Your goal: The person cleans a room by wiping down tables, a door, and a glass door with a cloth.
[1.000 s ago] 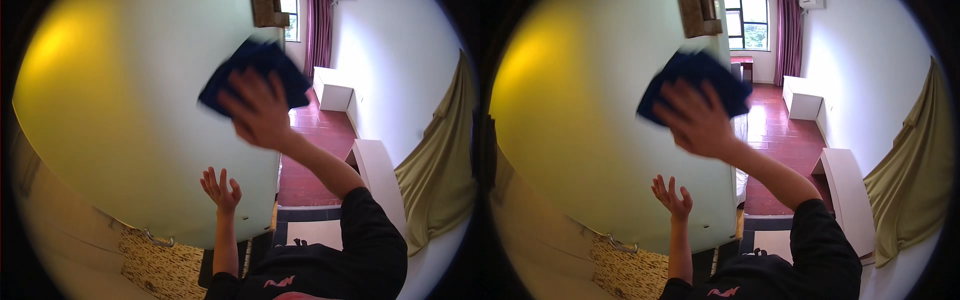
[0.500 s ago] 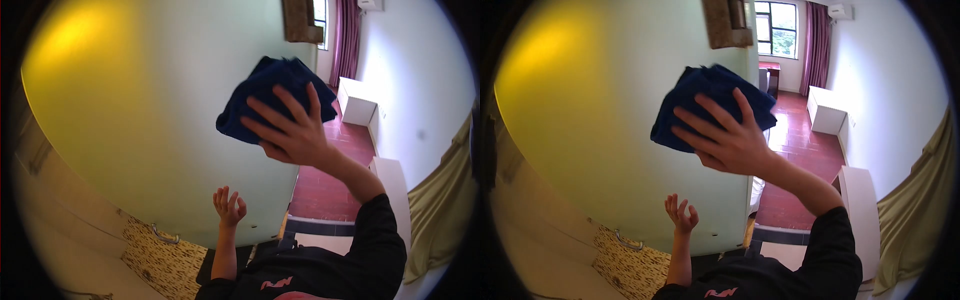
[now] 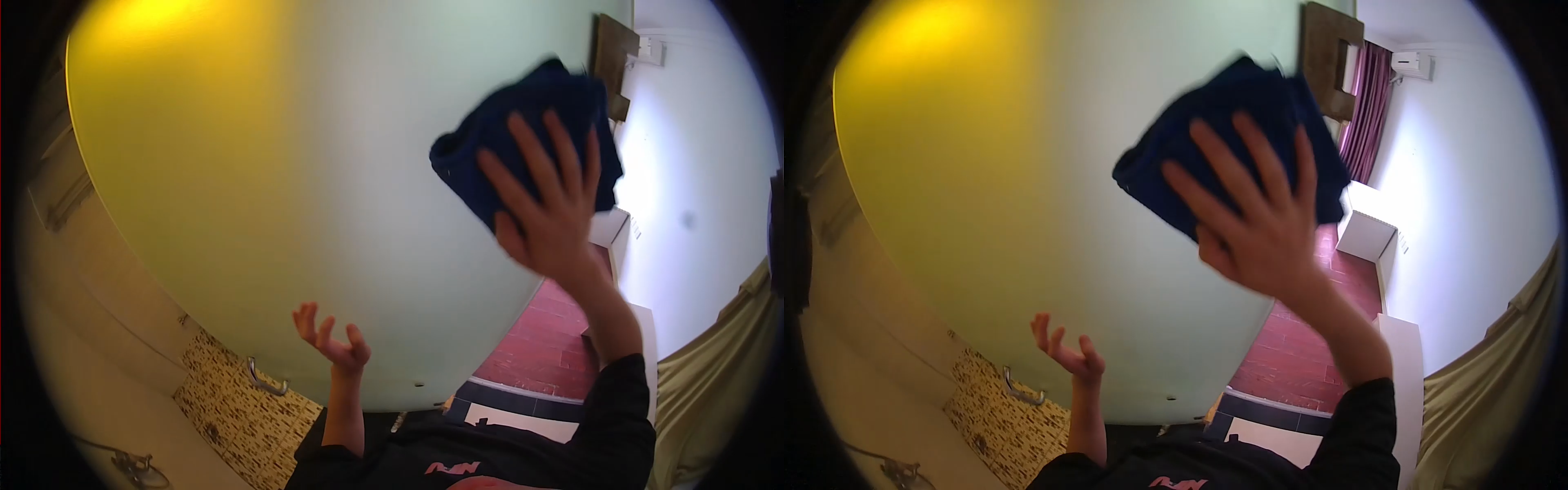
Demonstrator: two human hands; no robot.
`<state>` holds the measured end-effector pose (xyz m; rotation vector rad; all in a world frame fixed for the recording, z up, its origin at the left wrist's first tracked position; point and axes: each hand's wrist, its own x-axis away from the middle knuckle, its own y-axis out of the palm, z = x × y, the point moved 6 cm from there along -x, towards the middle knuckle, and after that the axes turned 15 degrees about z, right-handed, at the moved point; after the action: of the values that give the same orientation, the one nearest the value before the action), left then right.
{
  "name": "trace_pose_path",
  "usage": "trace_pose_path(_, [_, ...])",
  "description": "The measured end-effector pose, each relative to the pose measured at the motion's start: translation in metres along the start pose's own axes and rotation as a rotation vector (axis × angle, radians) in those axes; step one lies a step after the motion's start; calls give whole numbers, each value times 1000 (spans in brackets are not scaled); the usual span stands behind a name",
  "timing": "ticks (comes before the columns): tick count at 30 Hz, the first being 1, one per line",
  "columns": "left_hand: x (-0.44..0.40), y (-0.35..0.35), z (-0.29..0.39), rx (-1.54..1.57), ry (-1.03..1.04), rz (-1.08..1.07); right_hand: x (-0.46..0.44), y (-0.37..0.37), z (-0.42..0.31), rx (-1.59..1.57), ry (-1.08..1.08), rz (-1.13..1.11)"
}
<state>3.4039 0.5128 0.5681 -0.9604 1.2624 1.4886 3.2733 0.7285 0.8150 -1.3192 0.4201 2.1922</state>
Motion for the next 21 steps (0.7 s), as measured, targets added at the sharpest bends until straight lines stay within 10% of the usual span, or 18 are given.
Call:
trace_pose_path(6, [-59,-29,-68,-29,-95,155,123,24,-135,-231,-752,-295])
trace_pose_path(11, [-65,-28,-77,-99,-44,18,-4,28,-73,10,-329,-402])
trace_pose_path(14, [-65,-31,-77,-91,-53,1,-86,18,-29,42,17,89])
trace_pose_path(17, [-63,-33,-80,-63,-50,-2,-86,40,-64,53,33,118])
trace_pose_path(21, [-60,-37,-83,-16,-79,8,22,68,-204,-180,-722,-308])
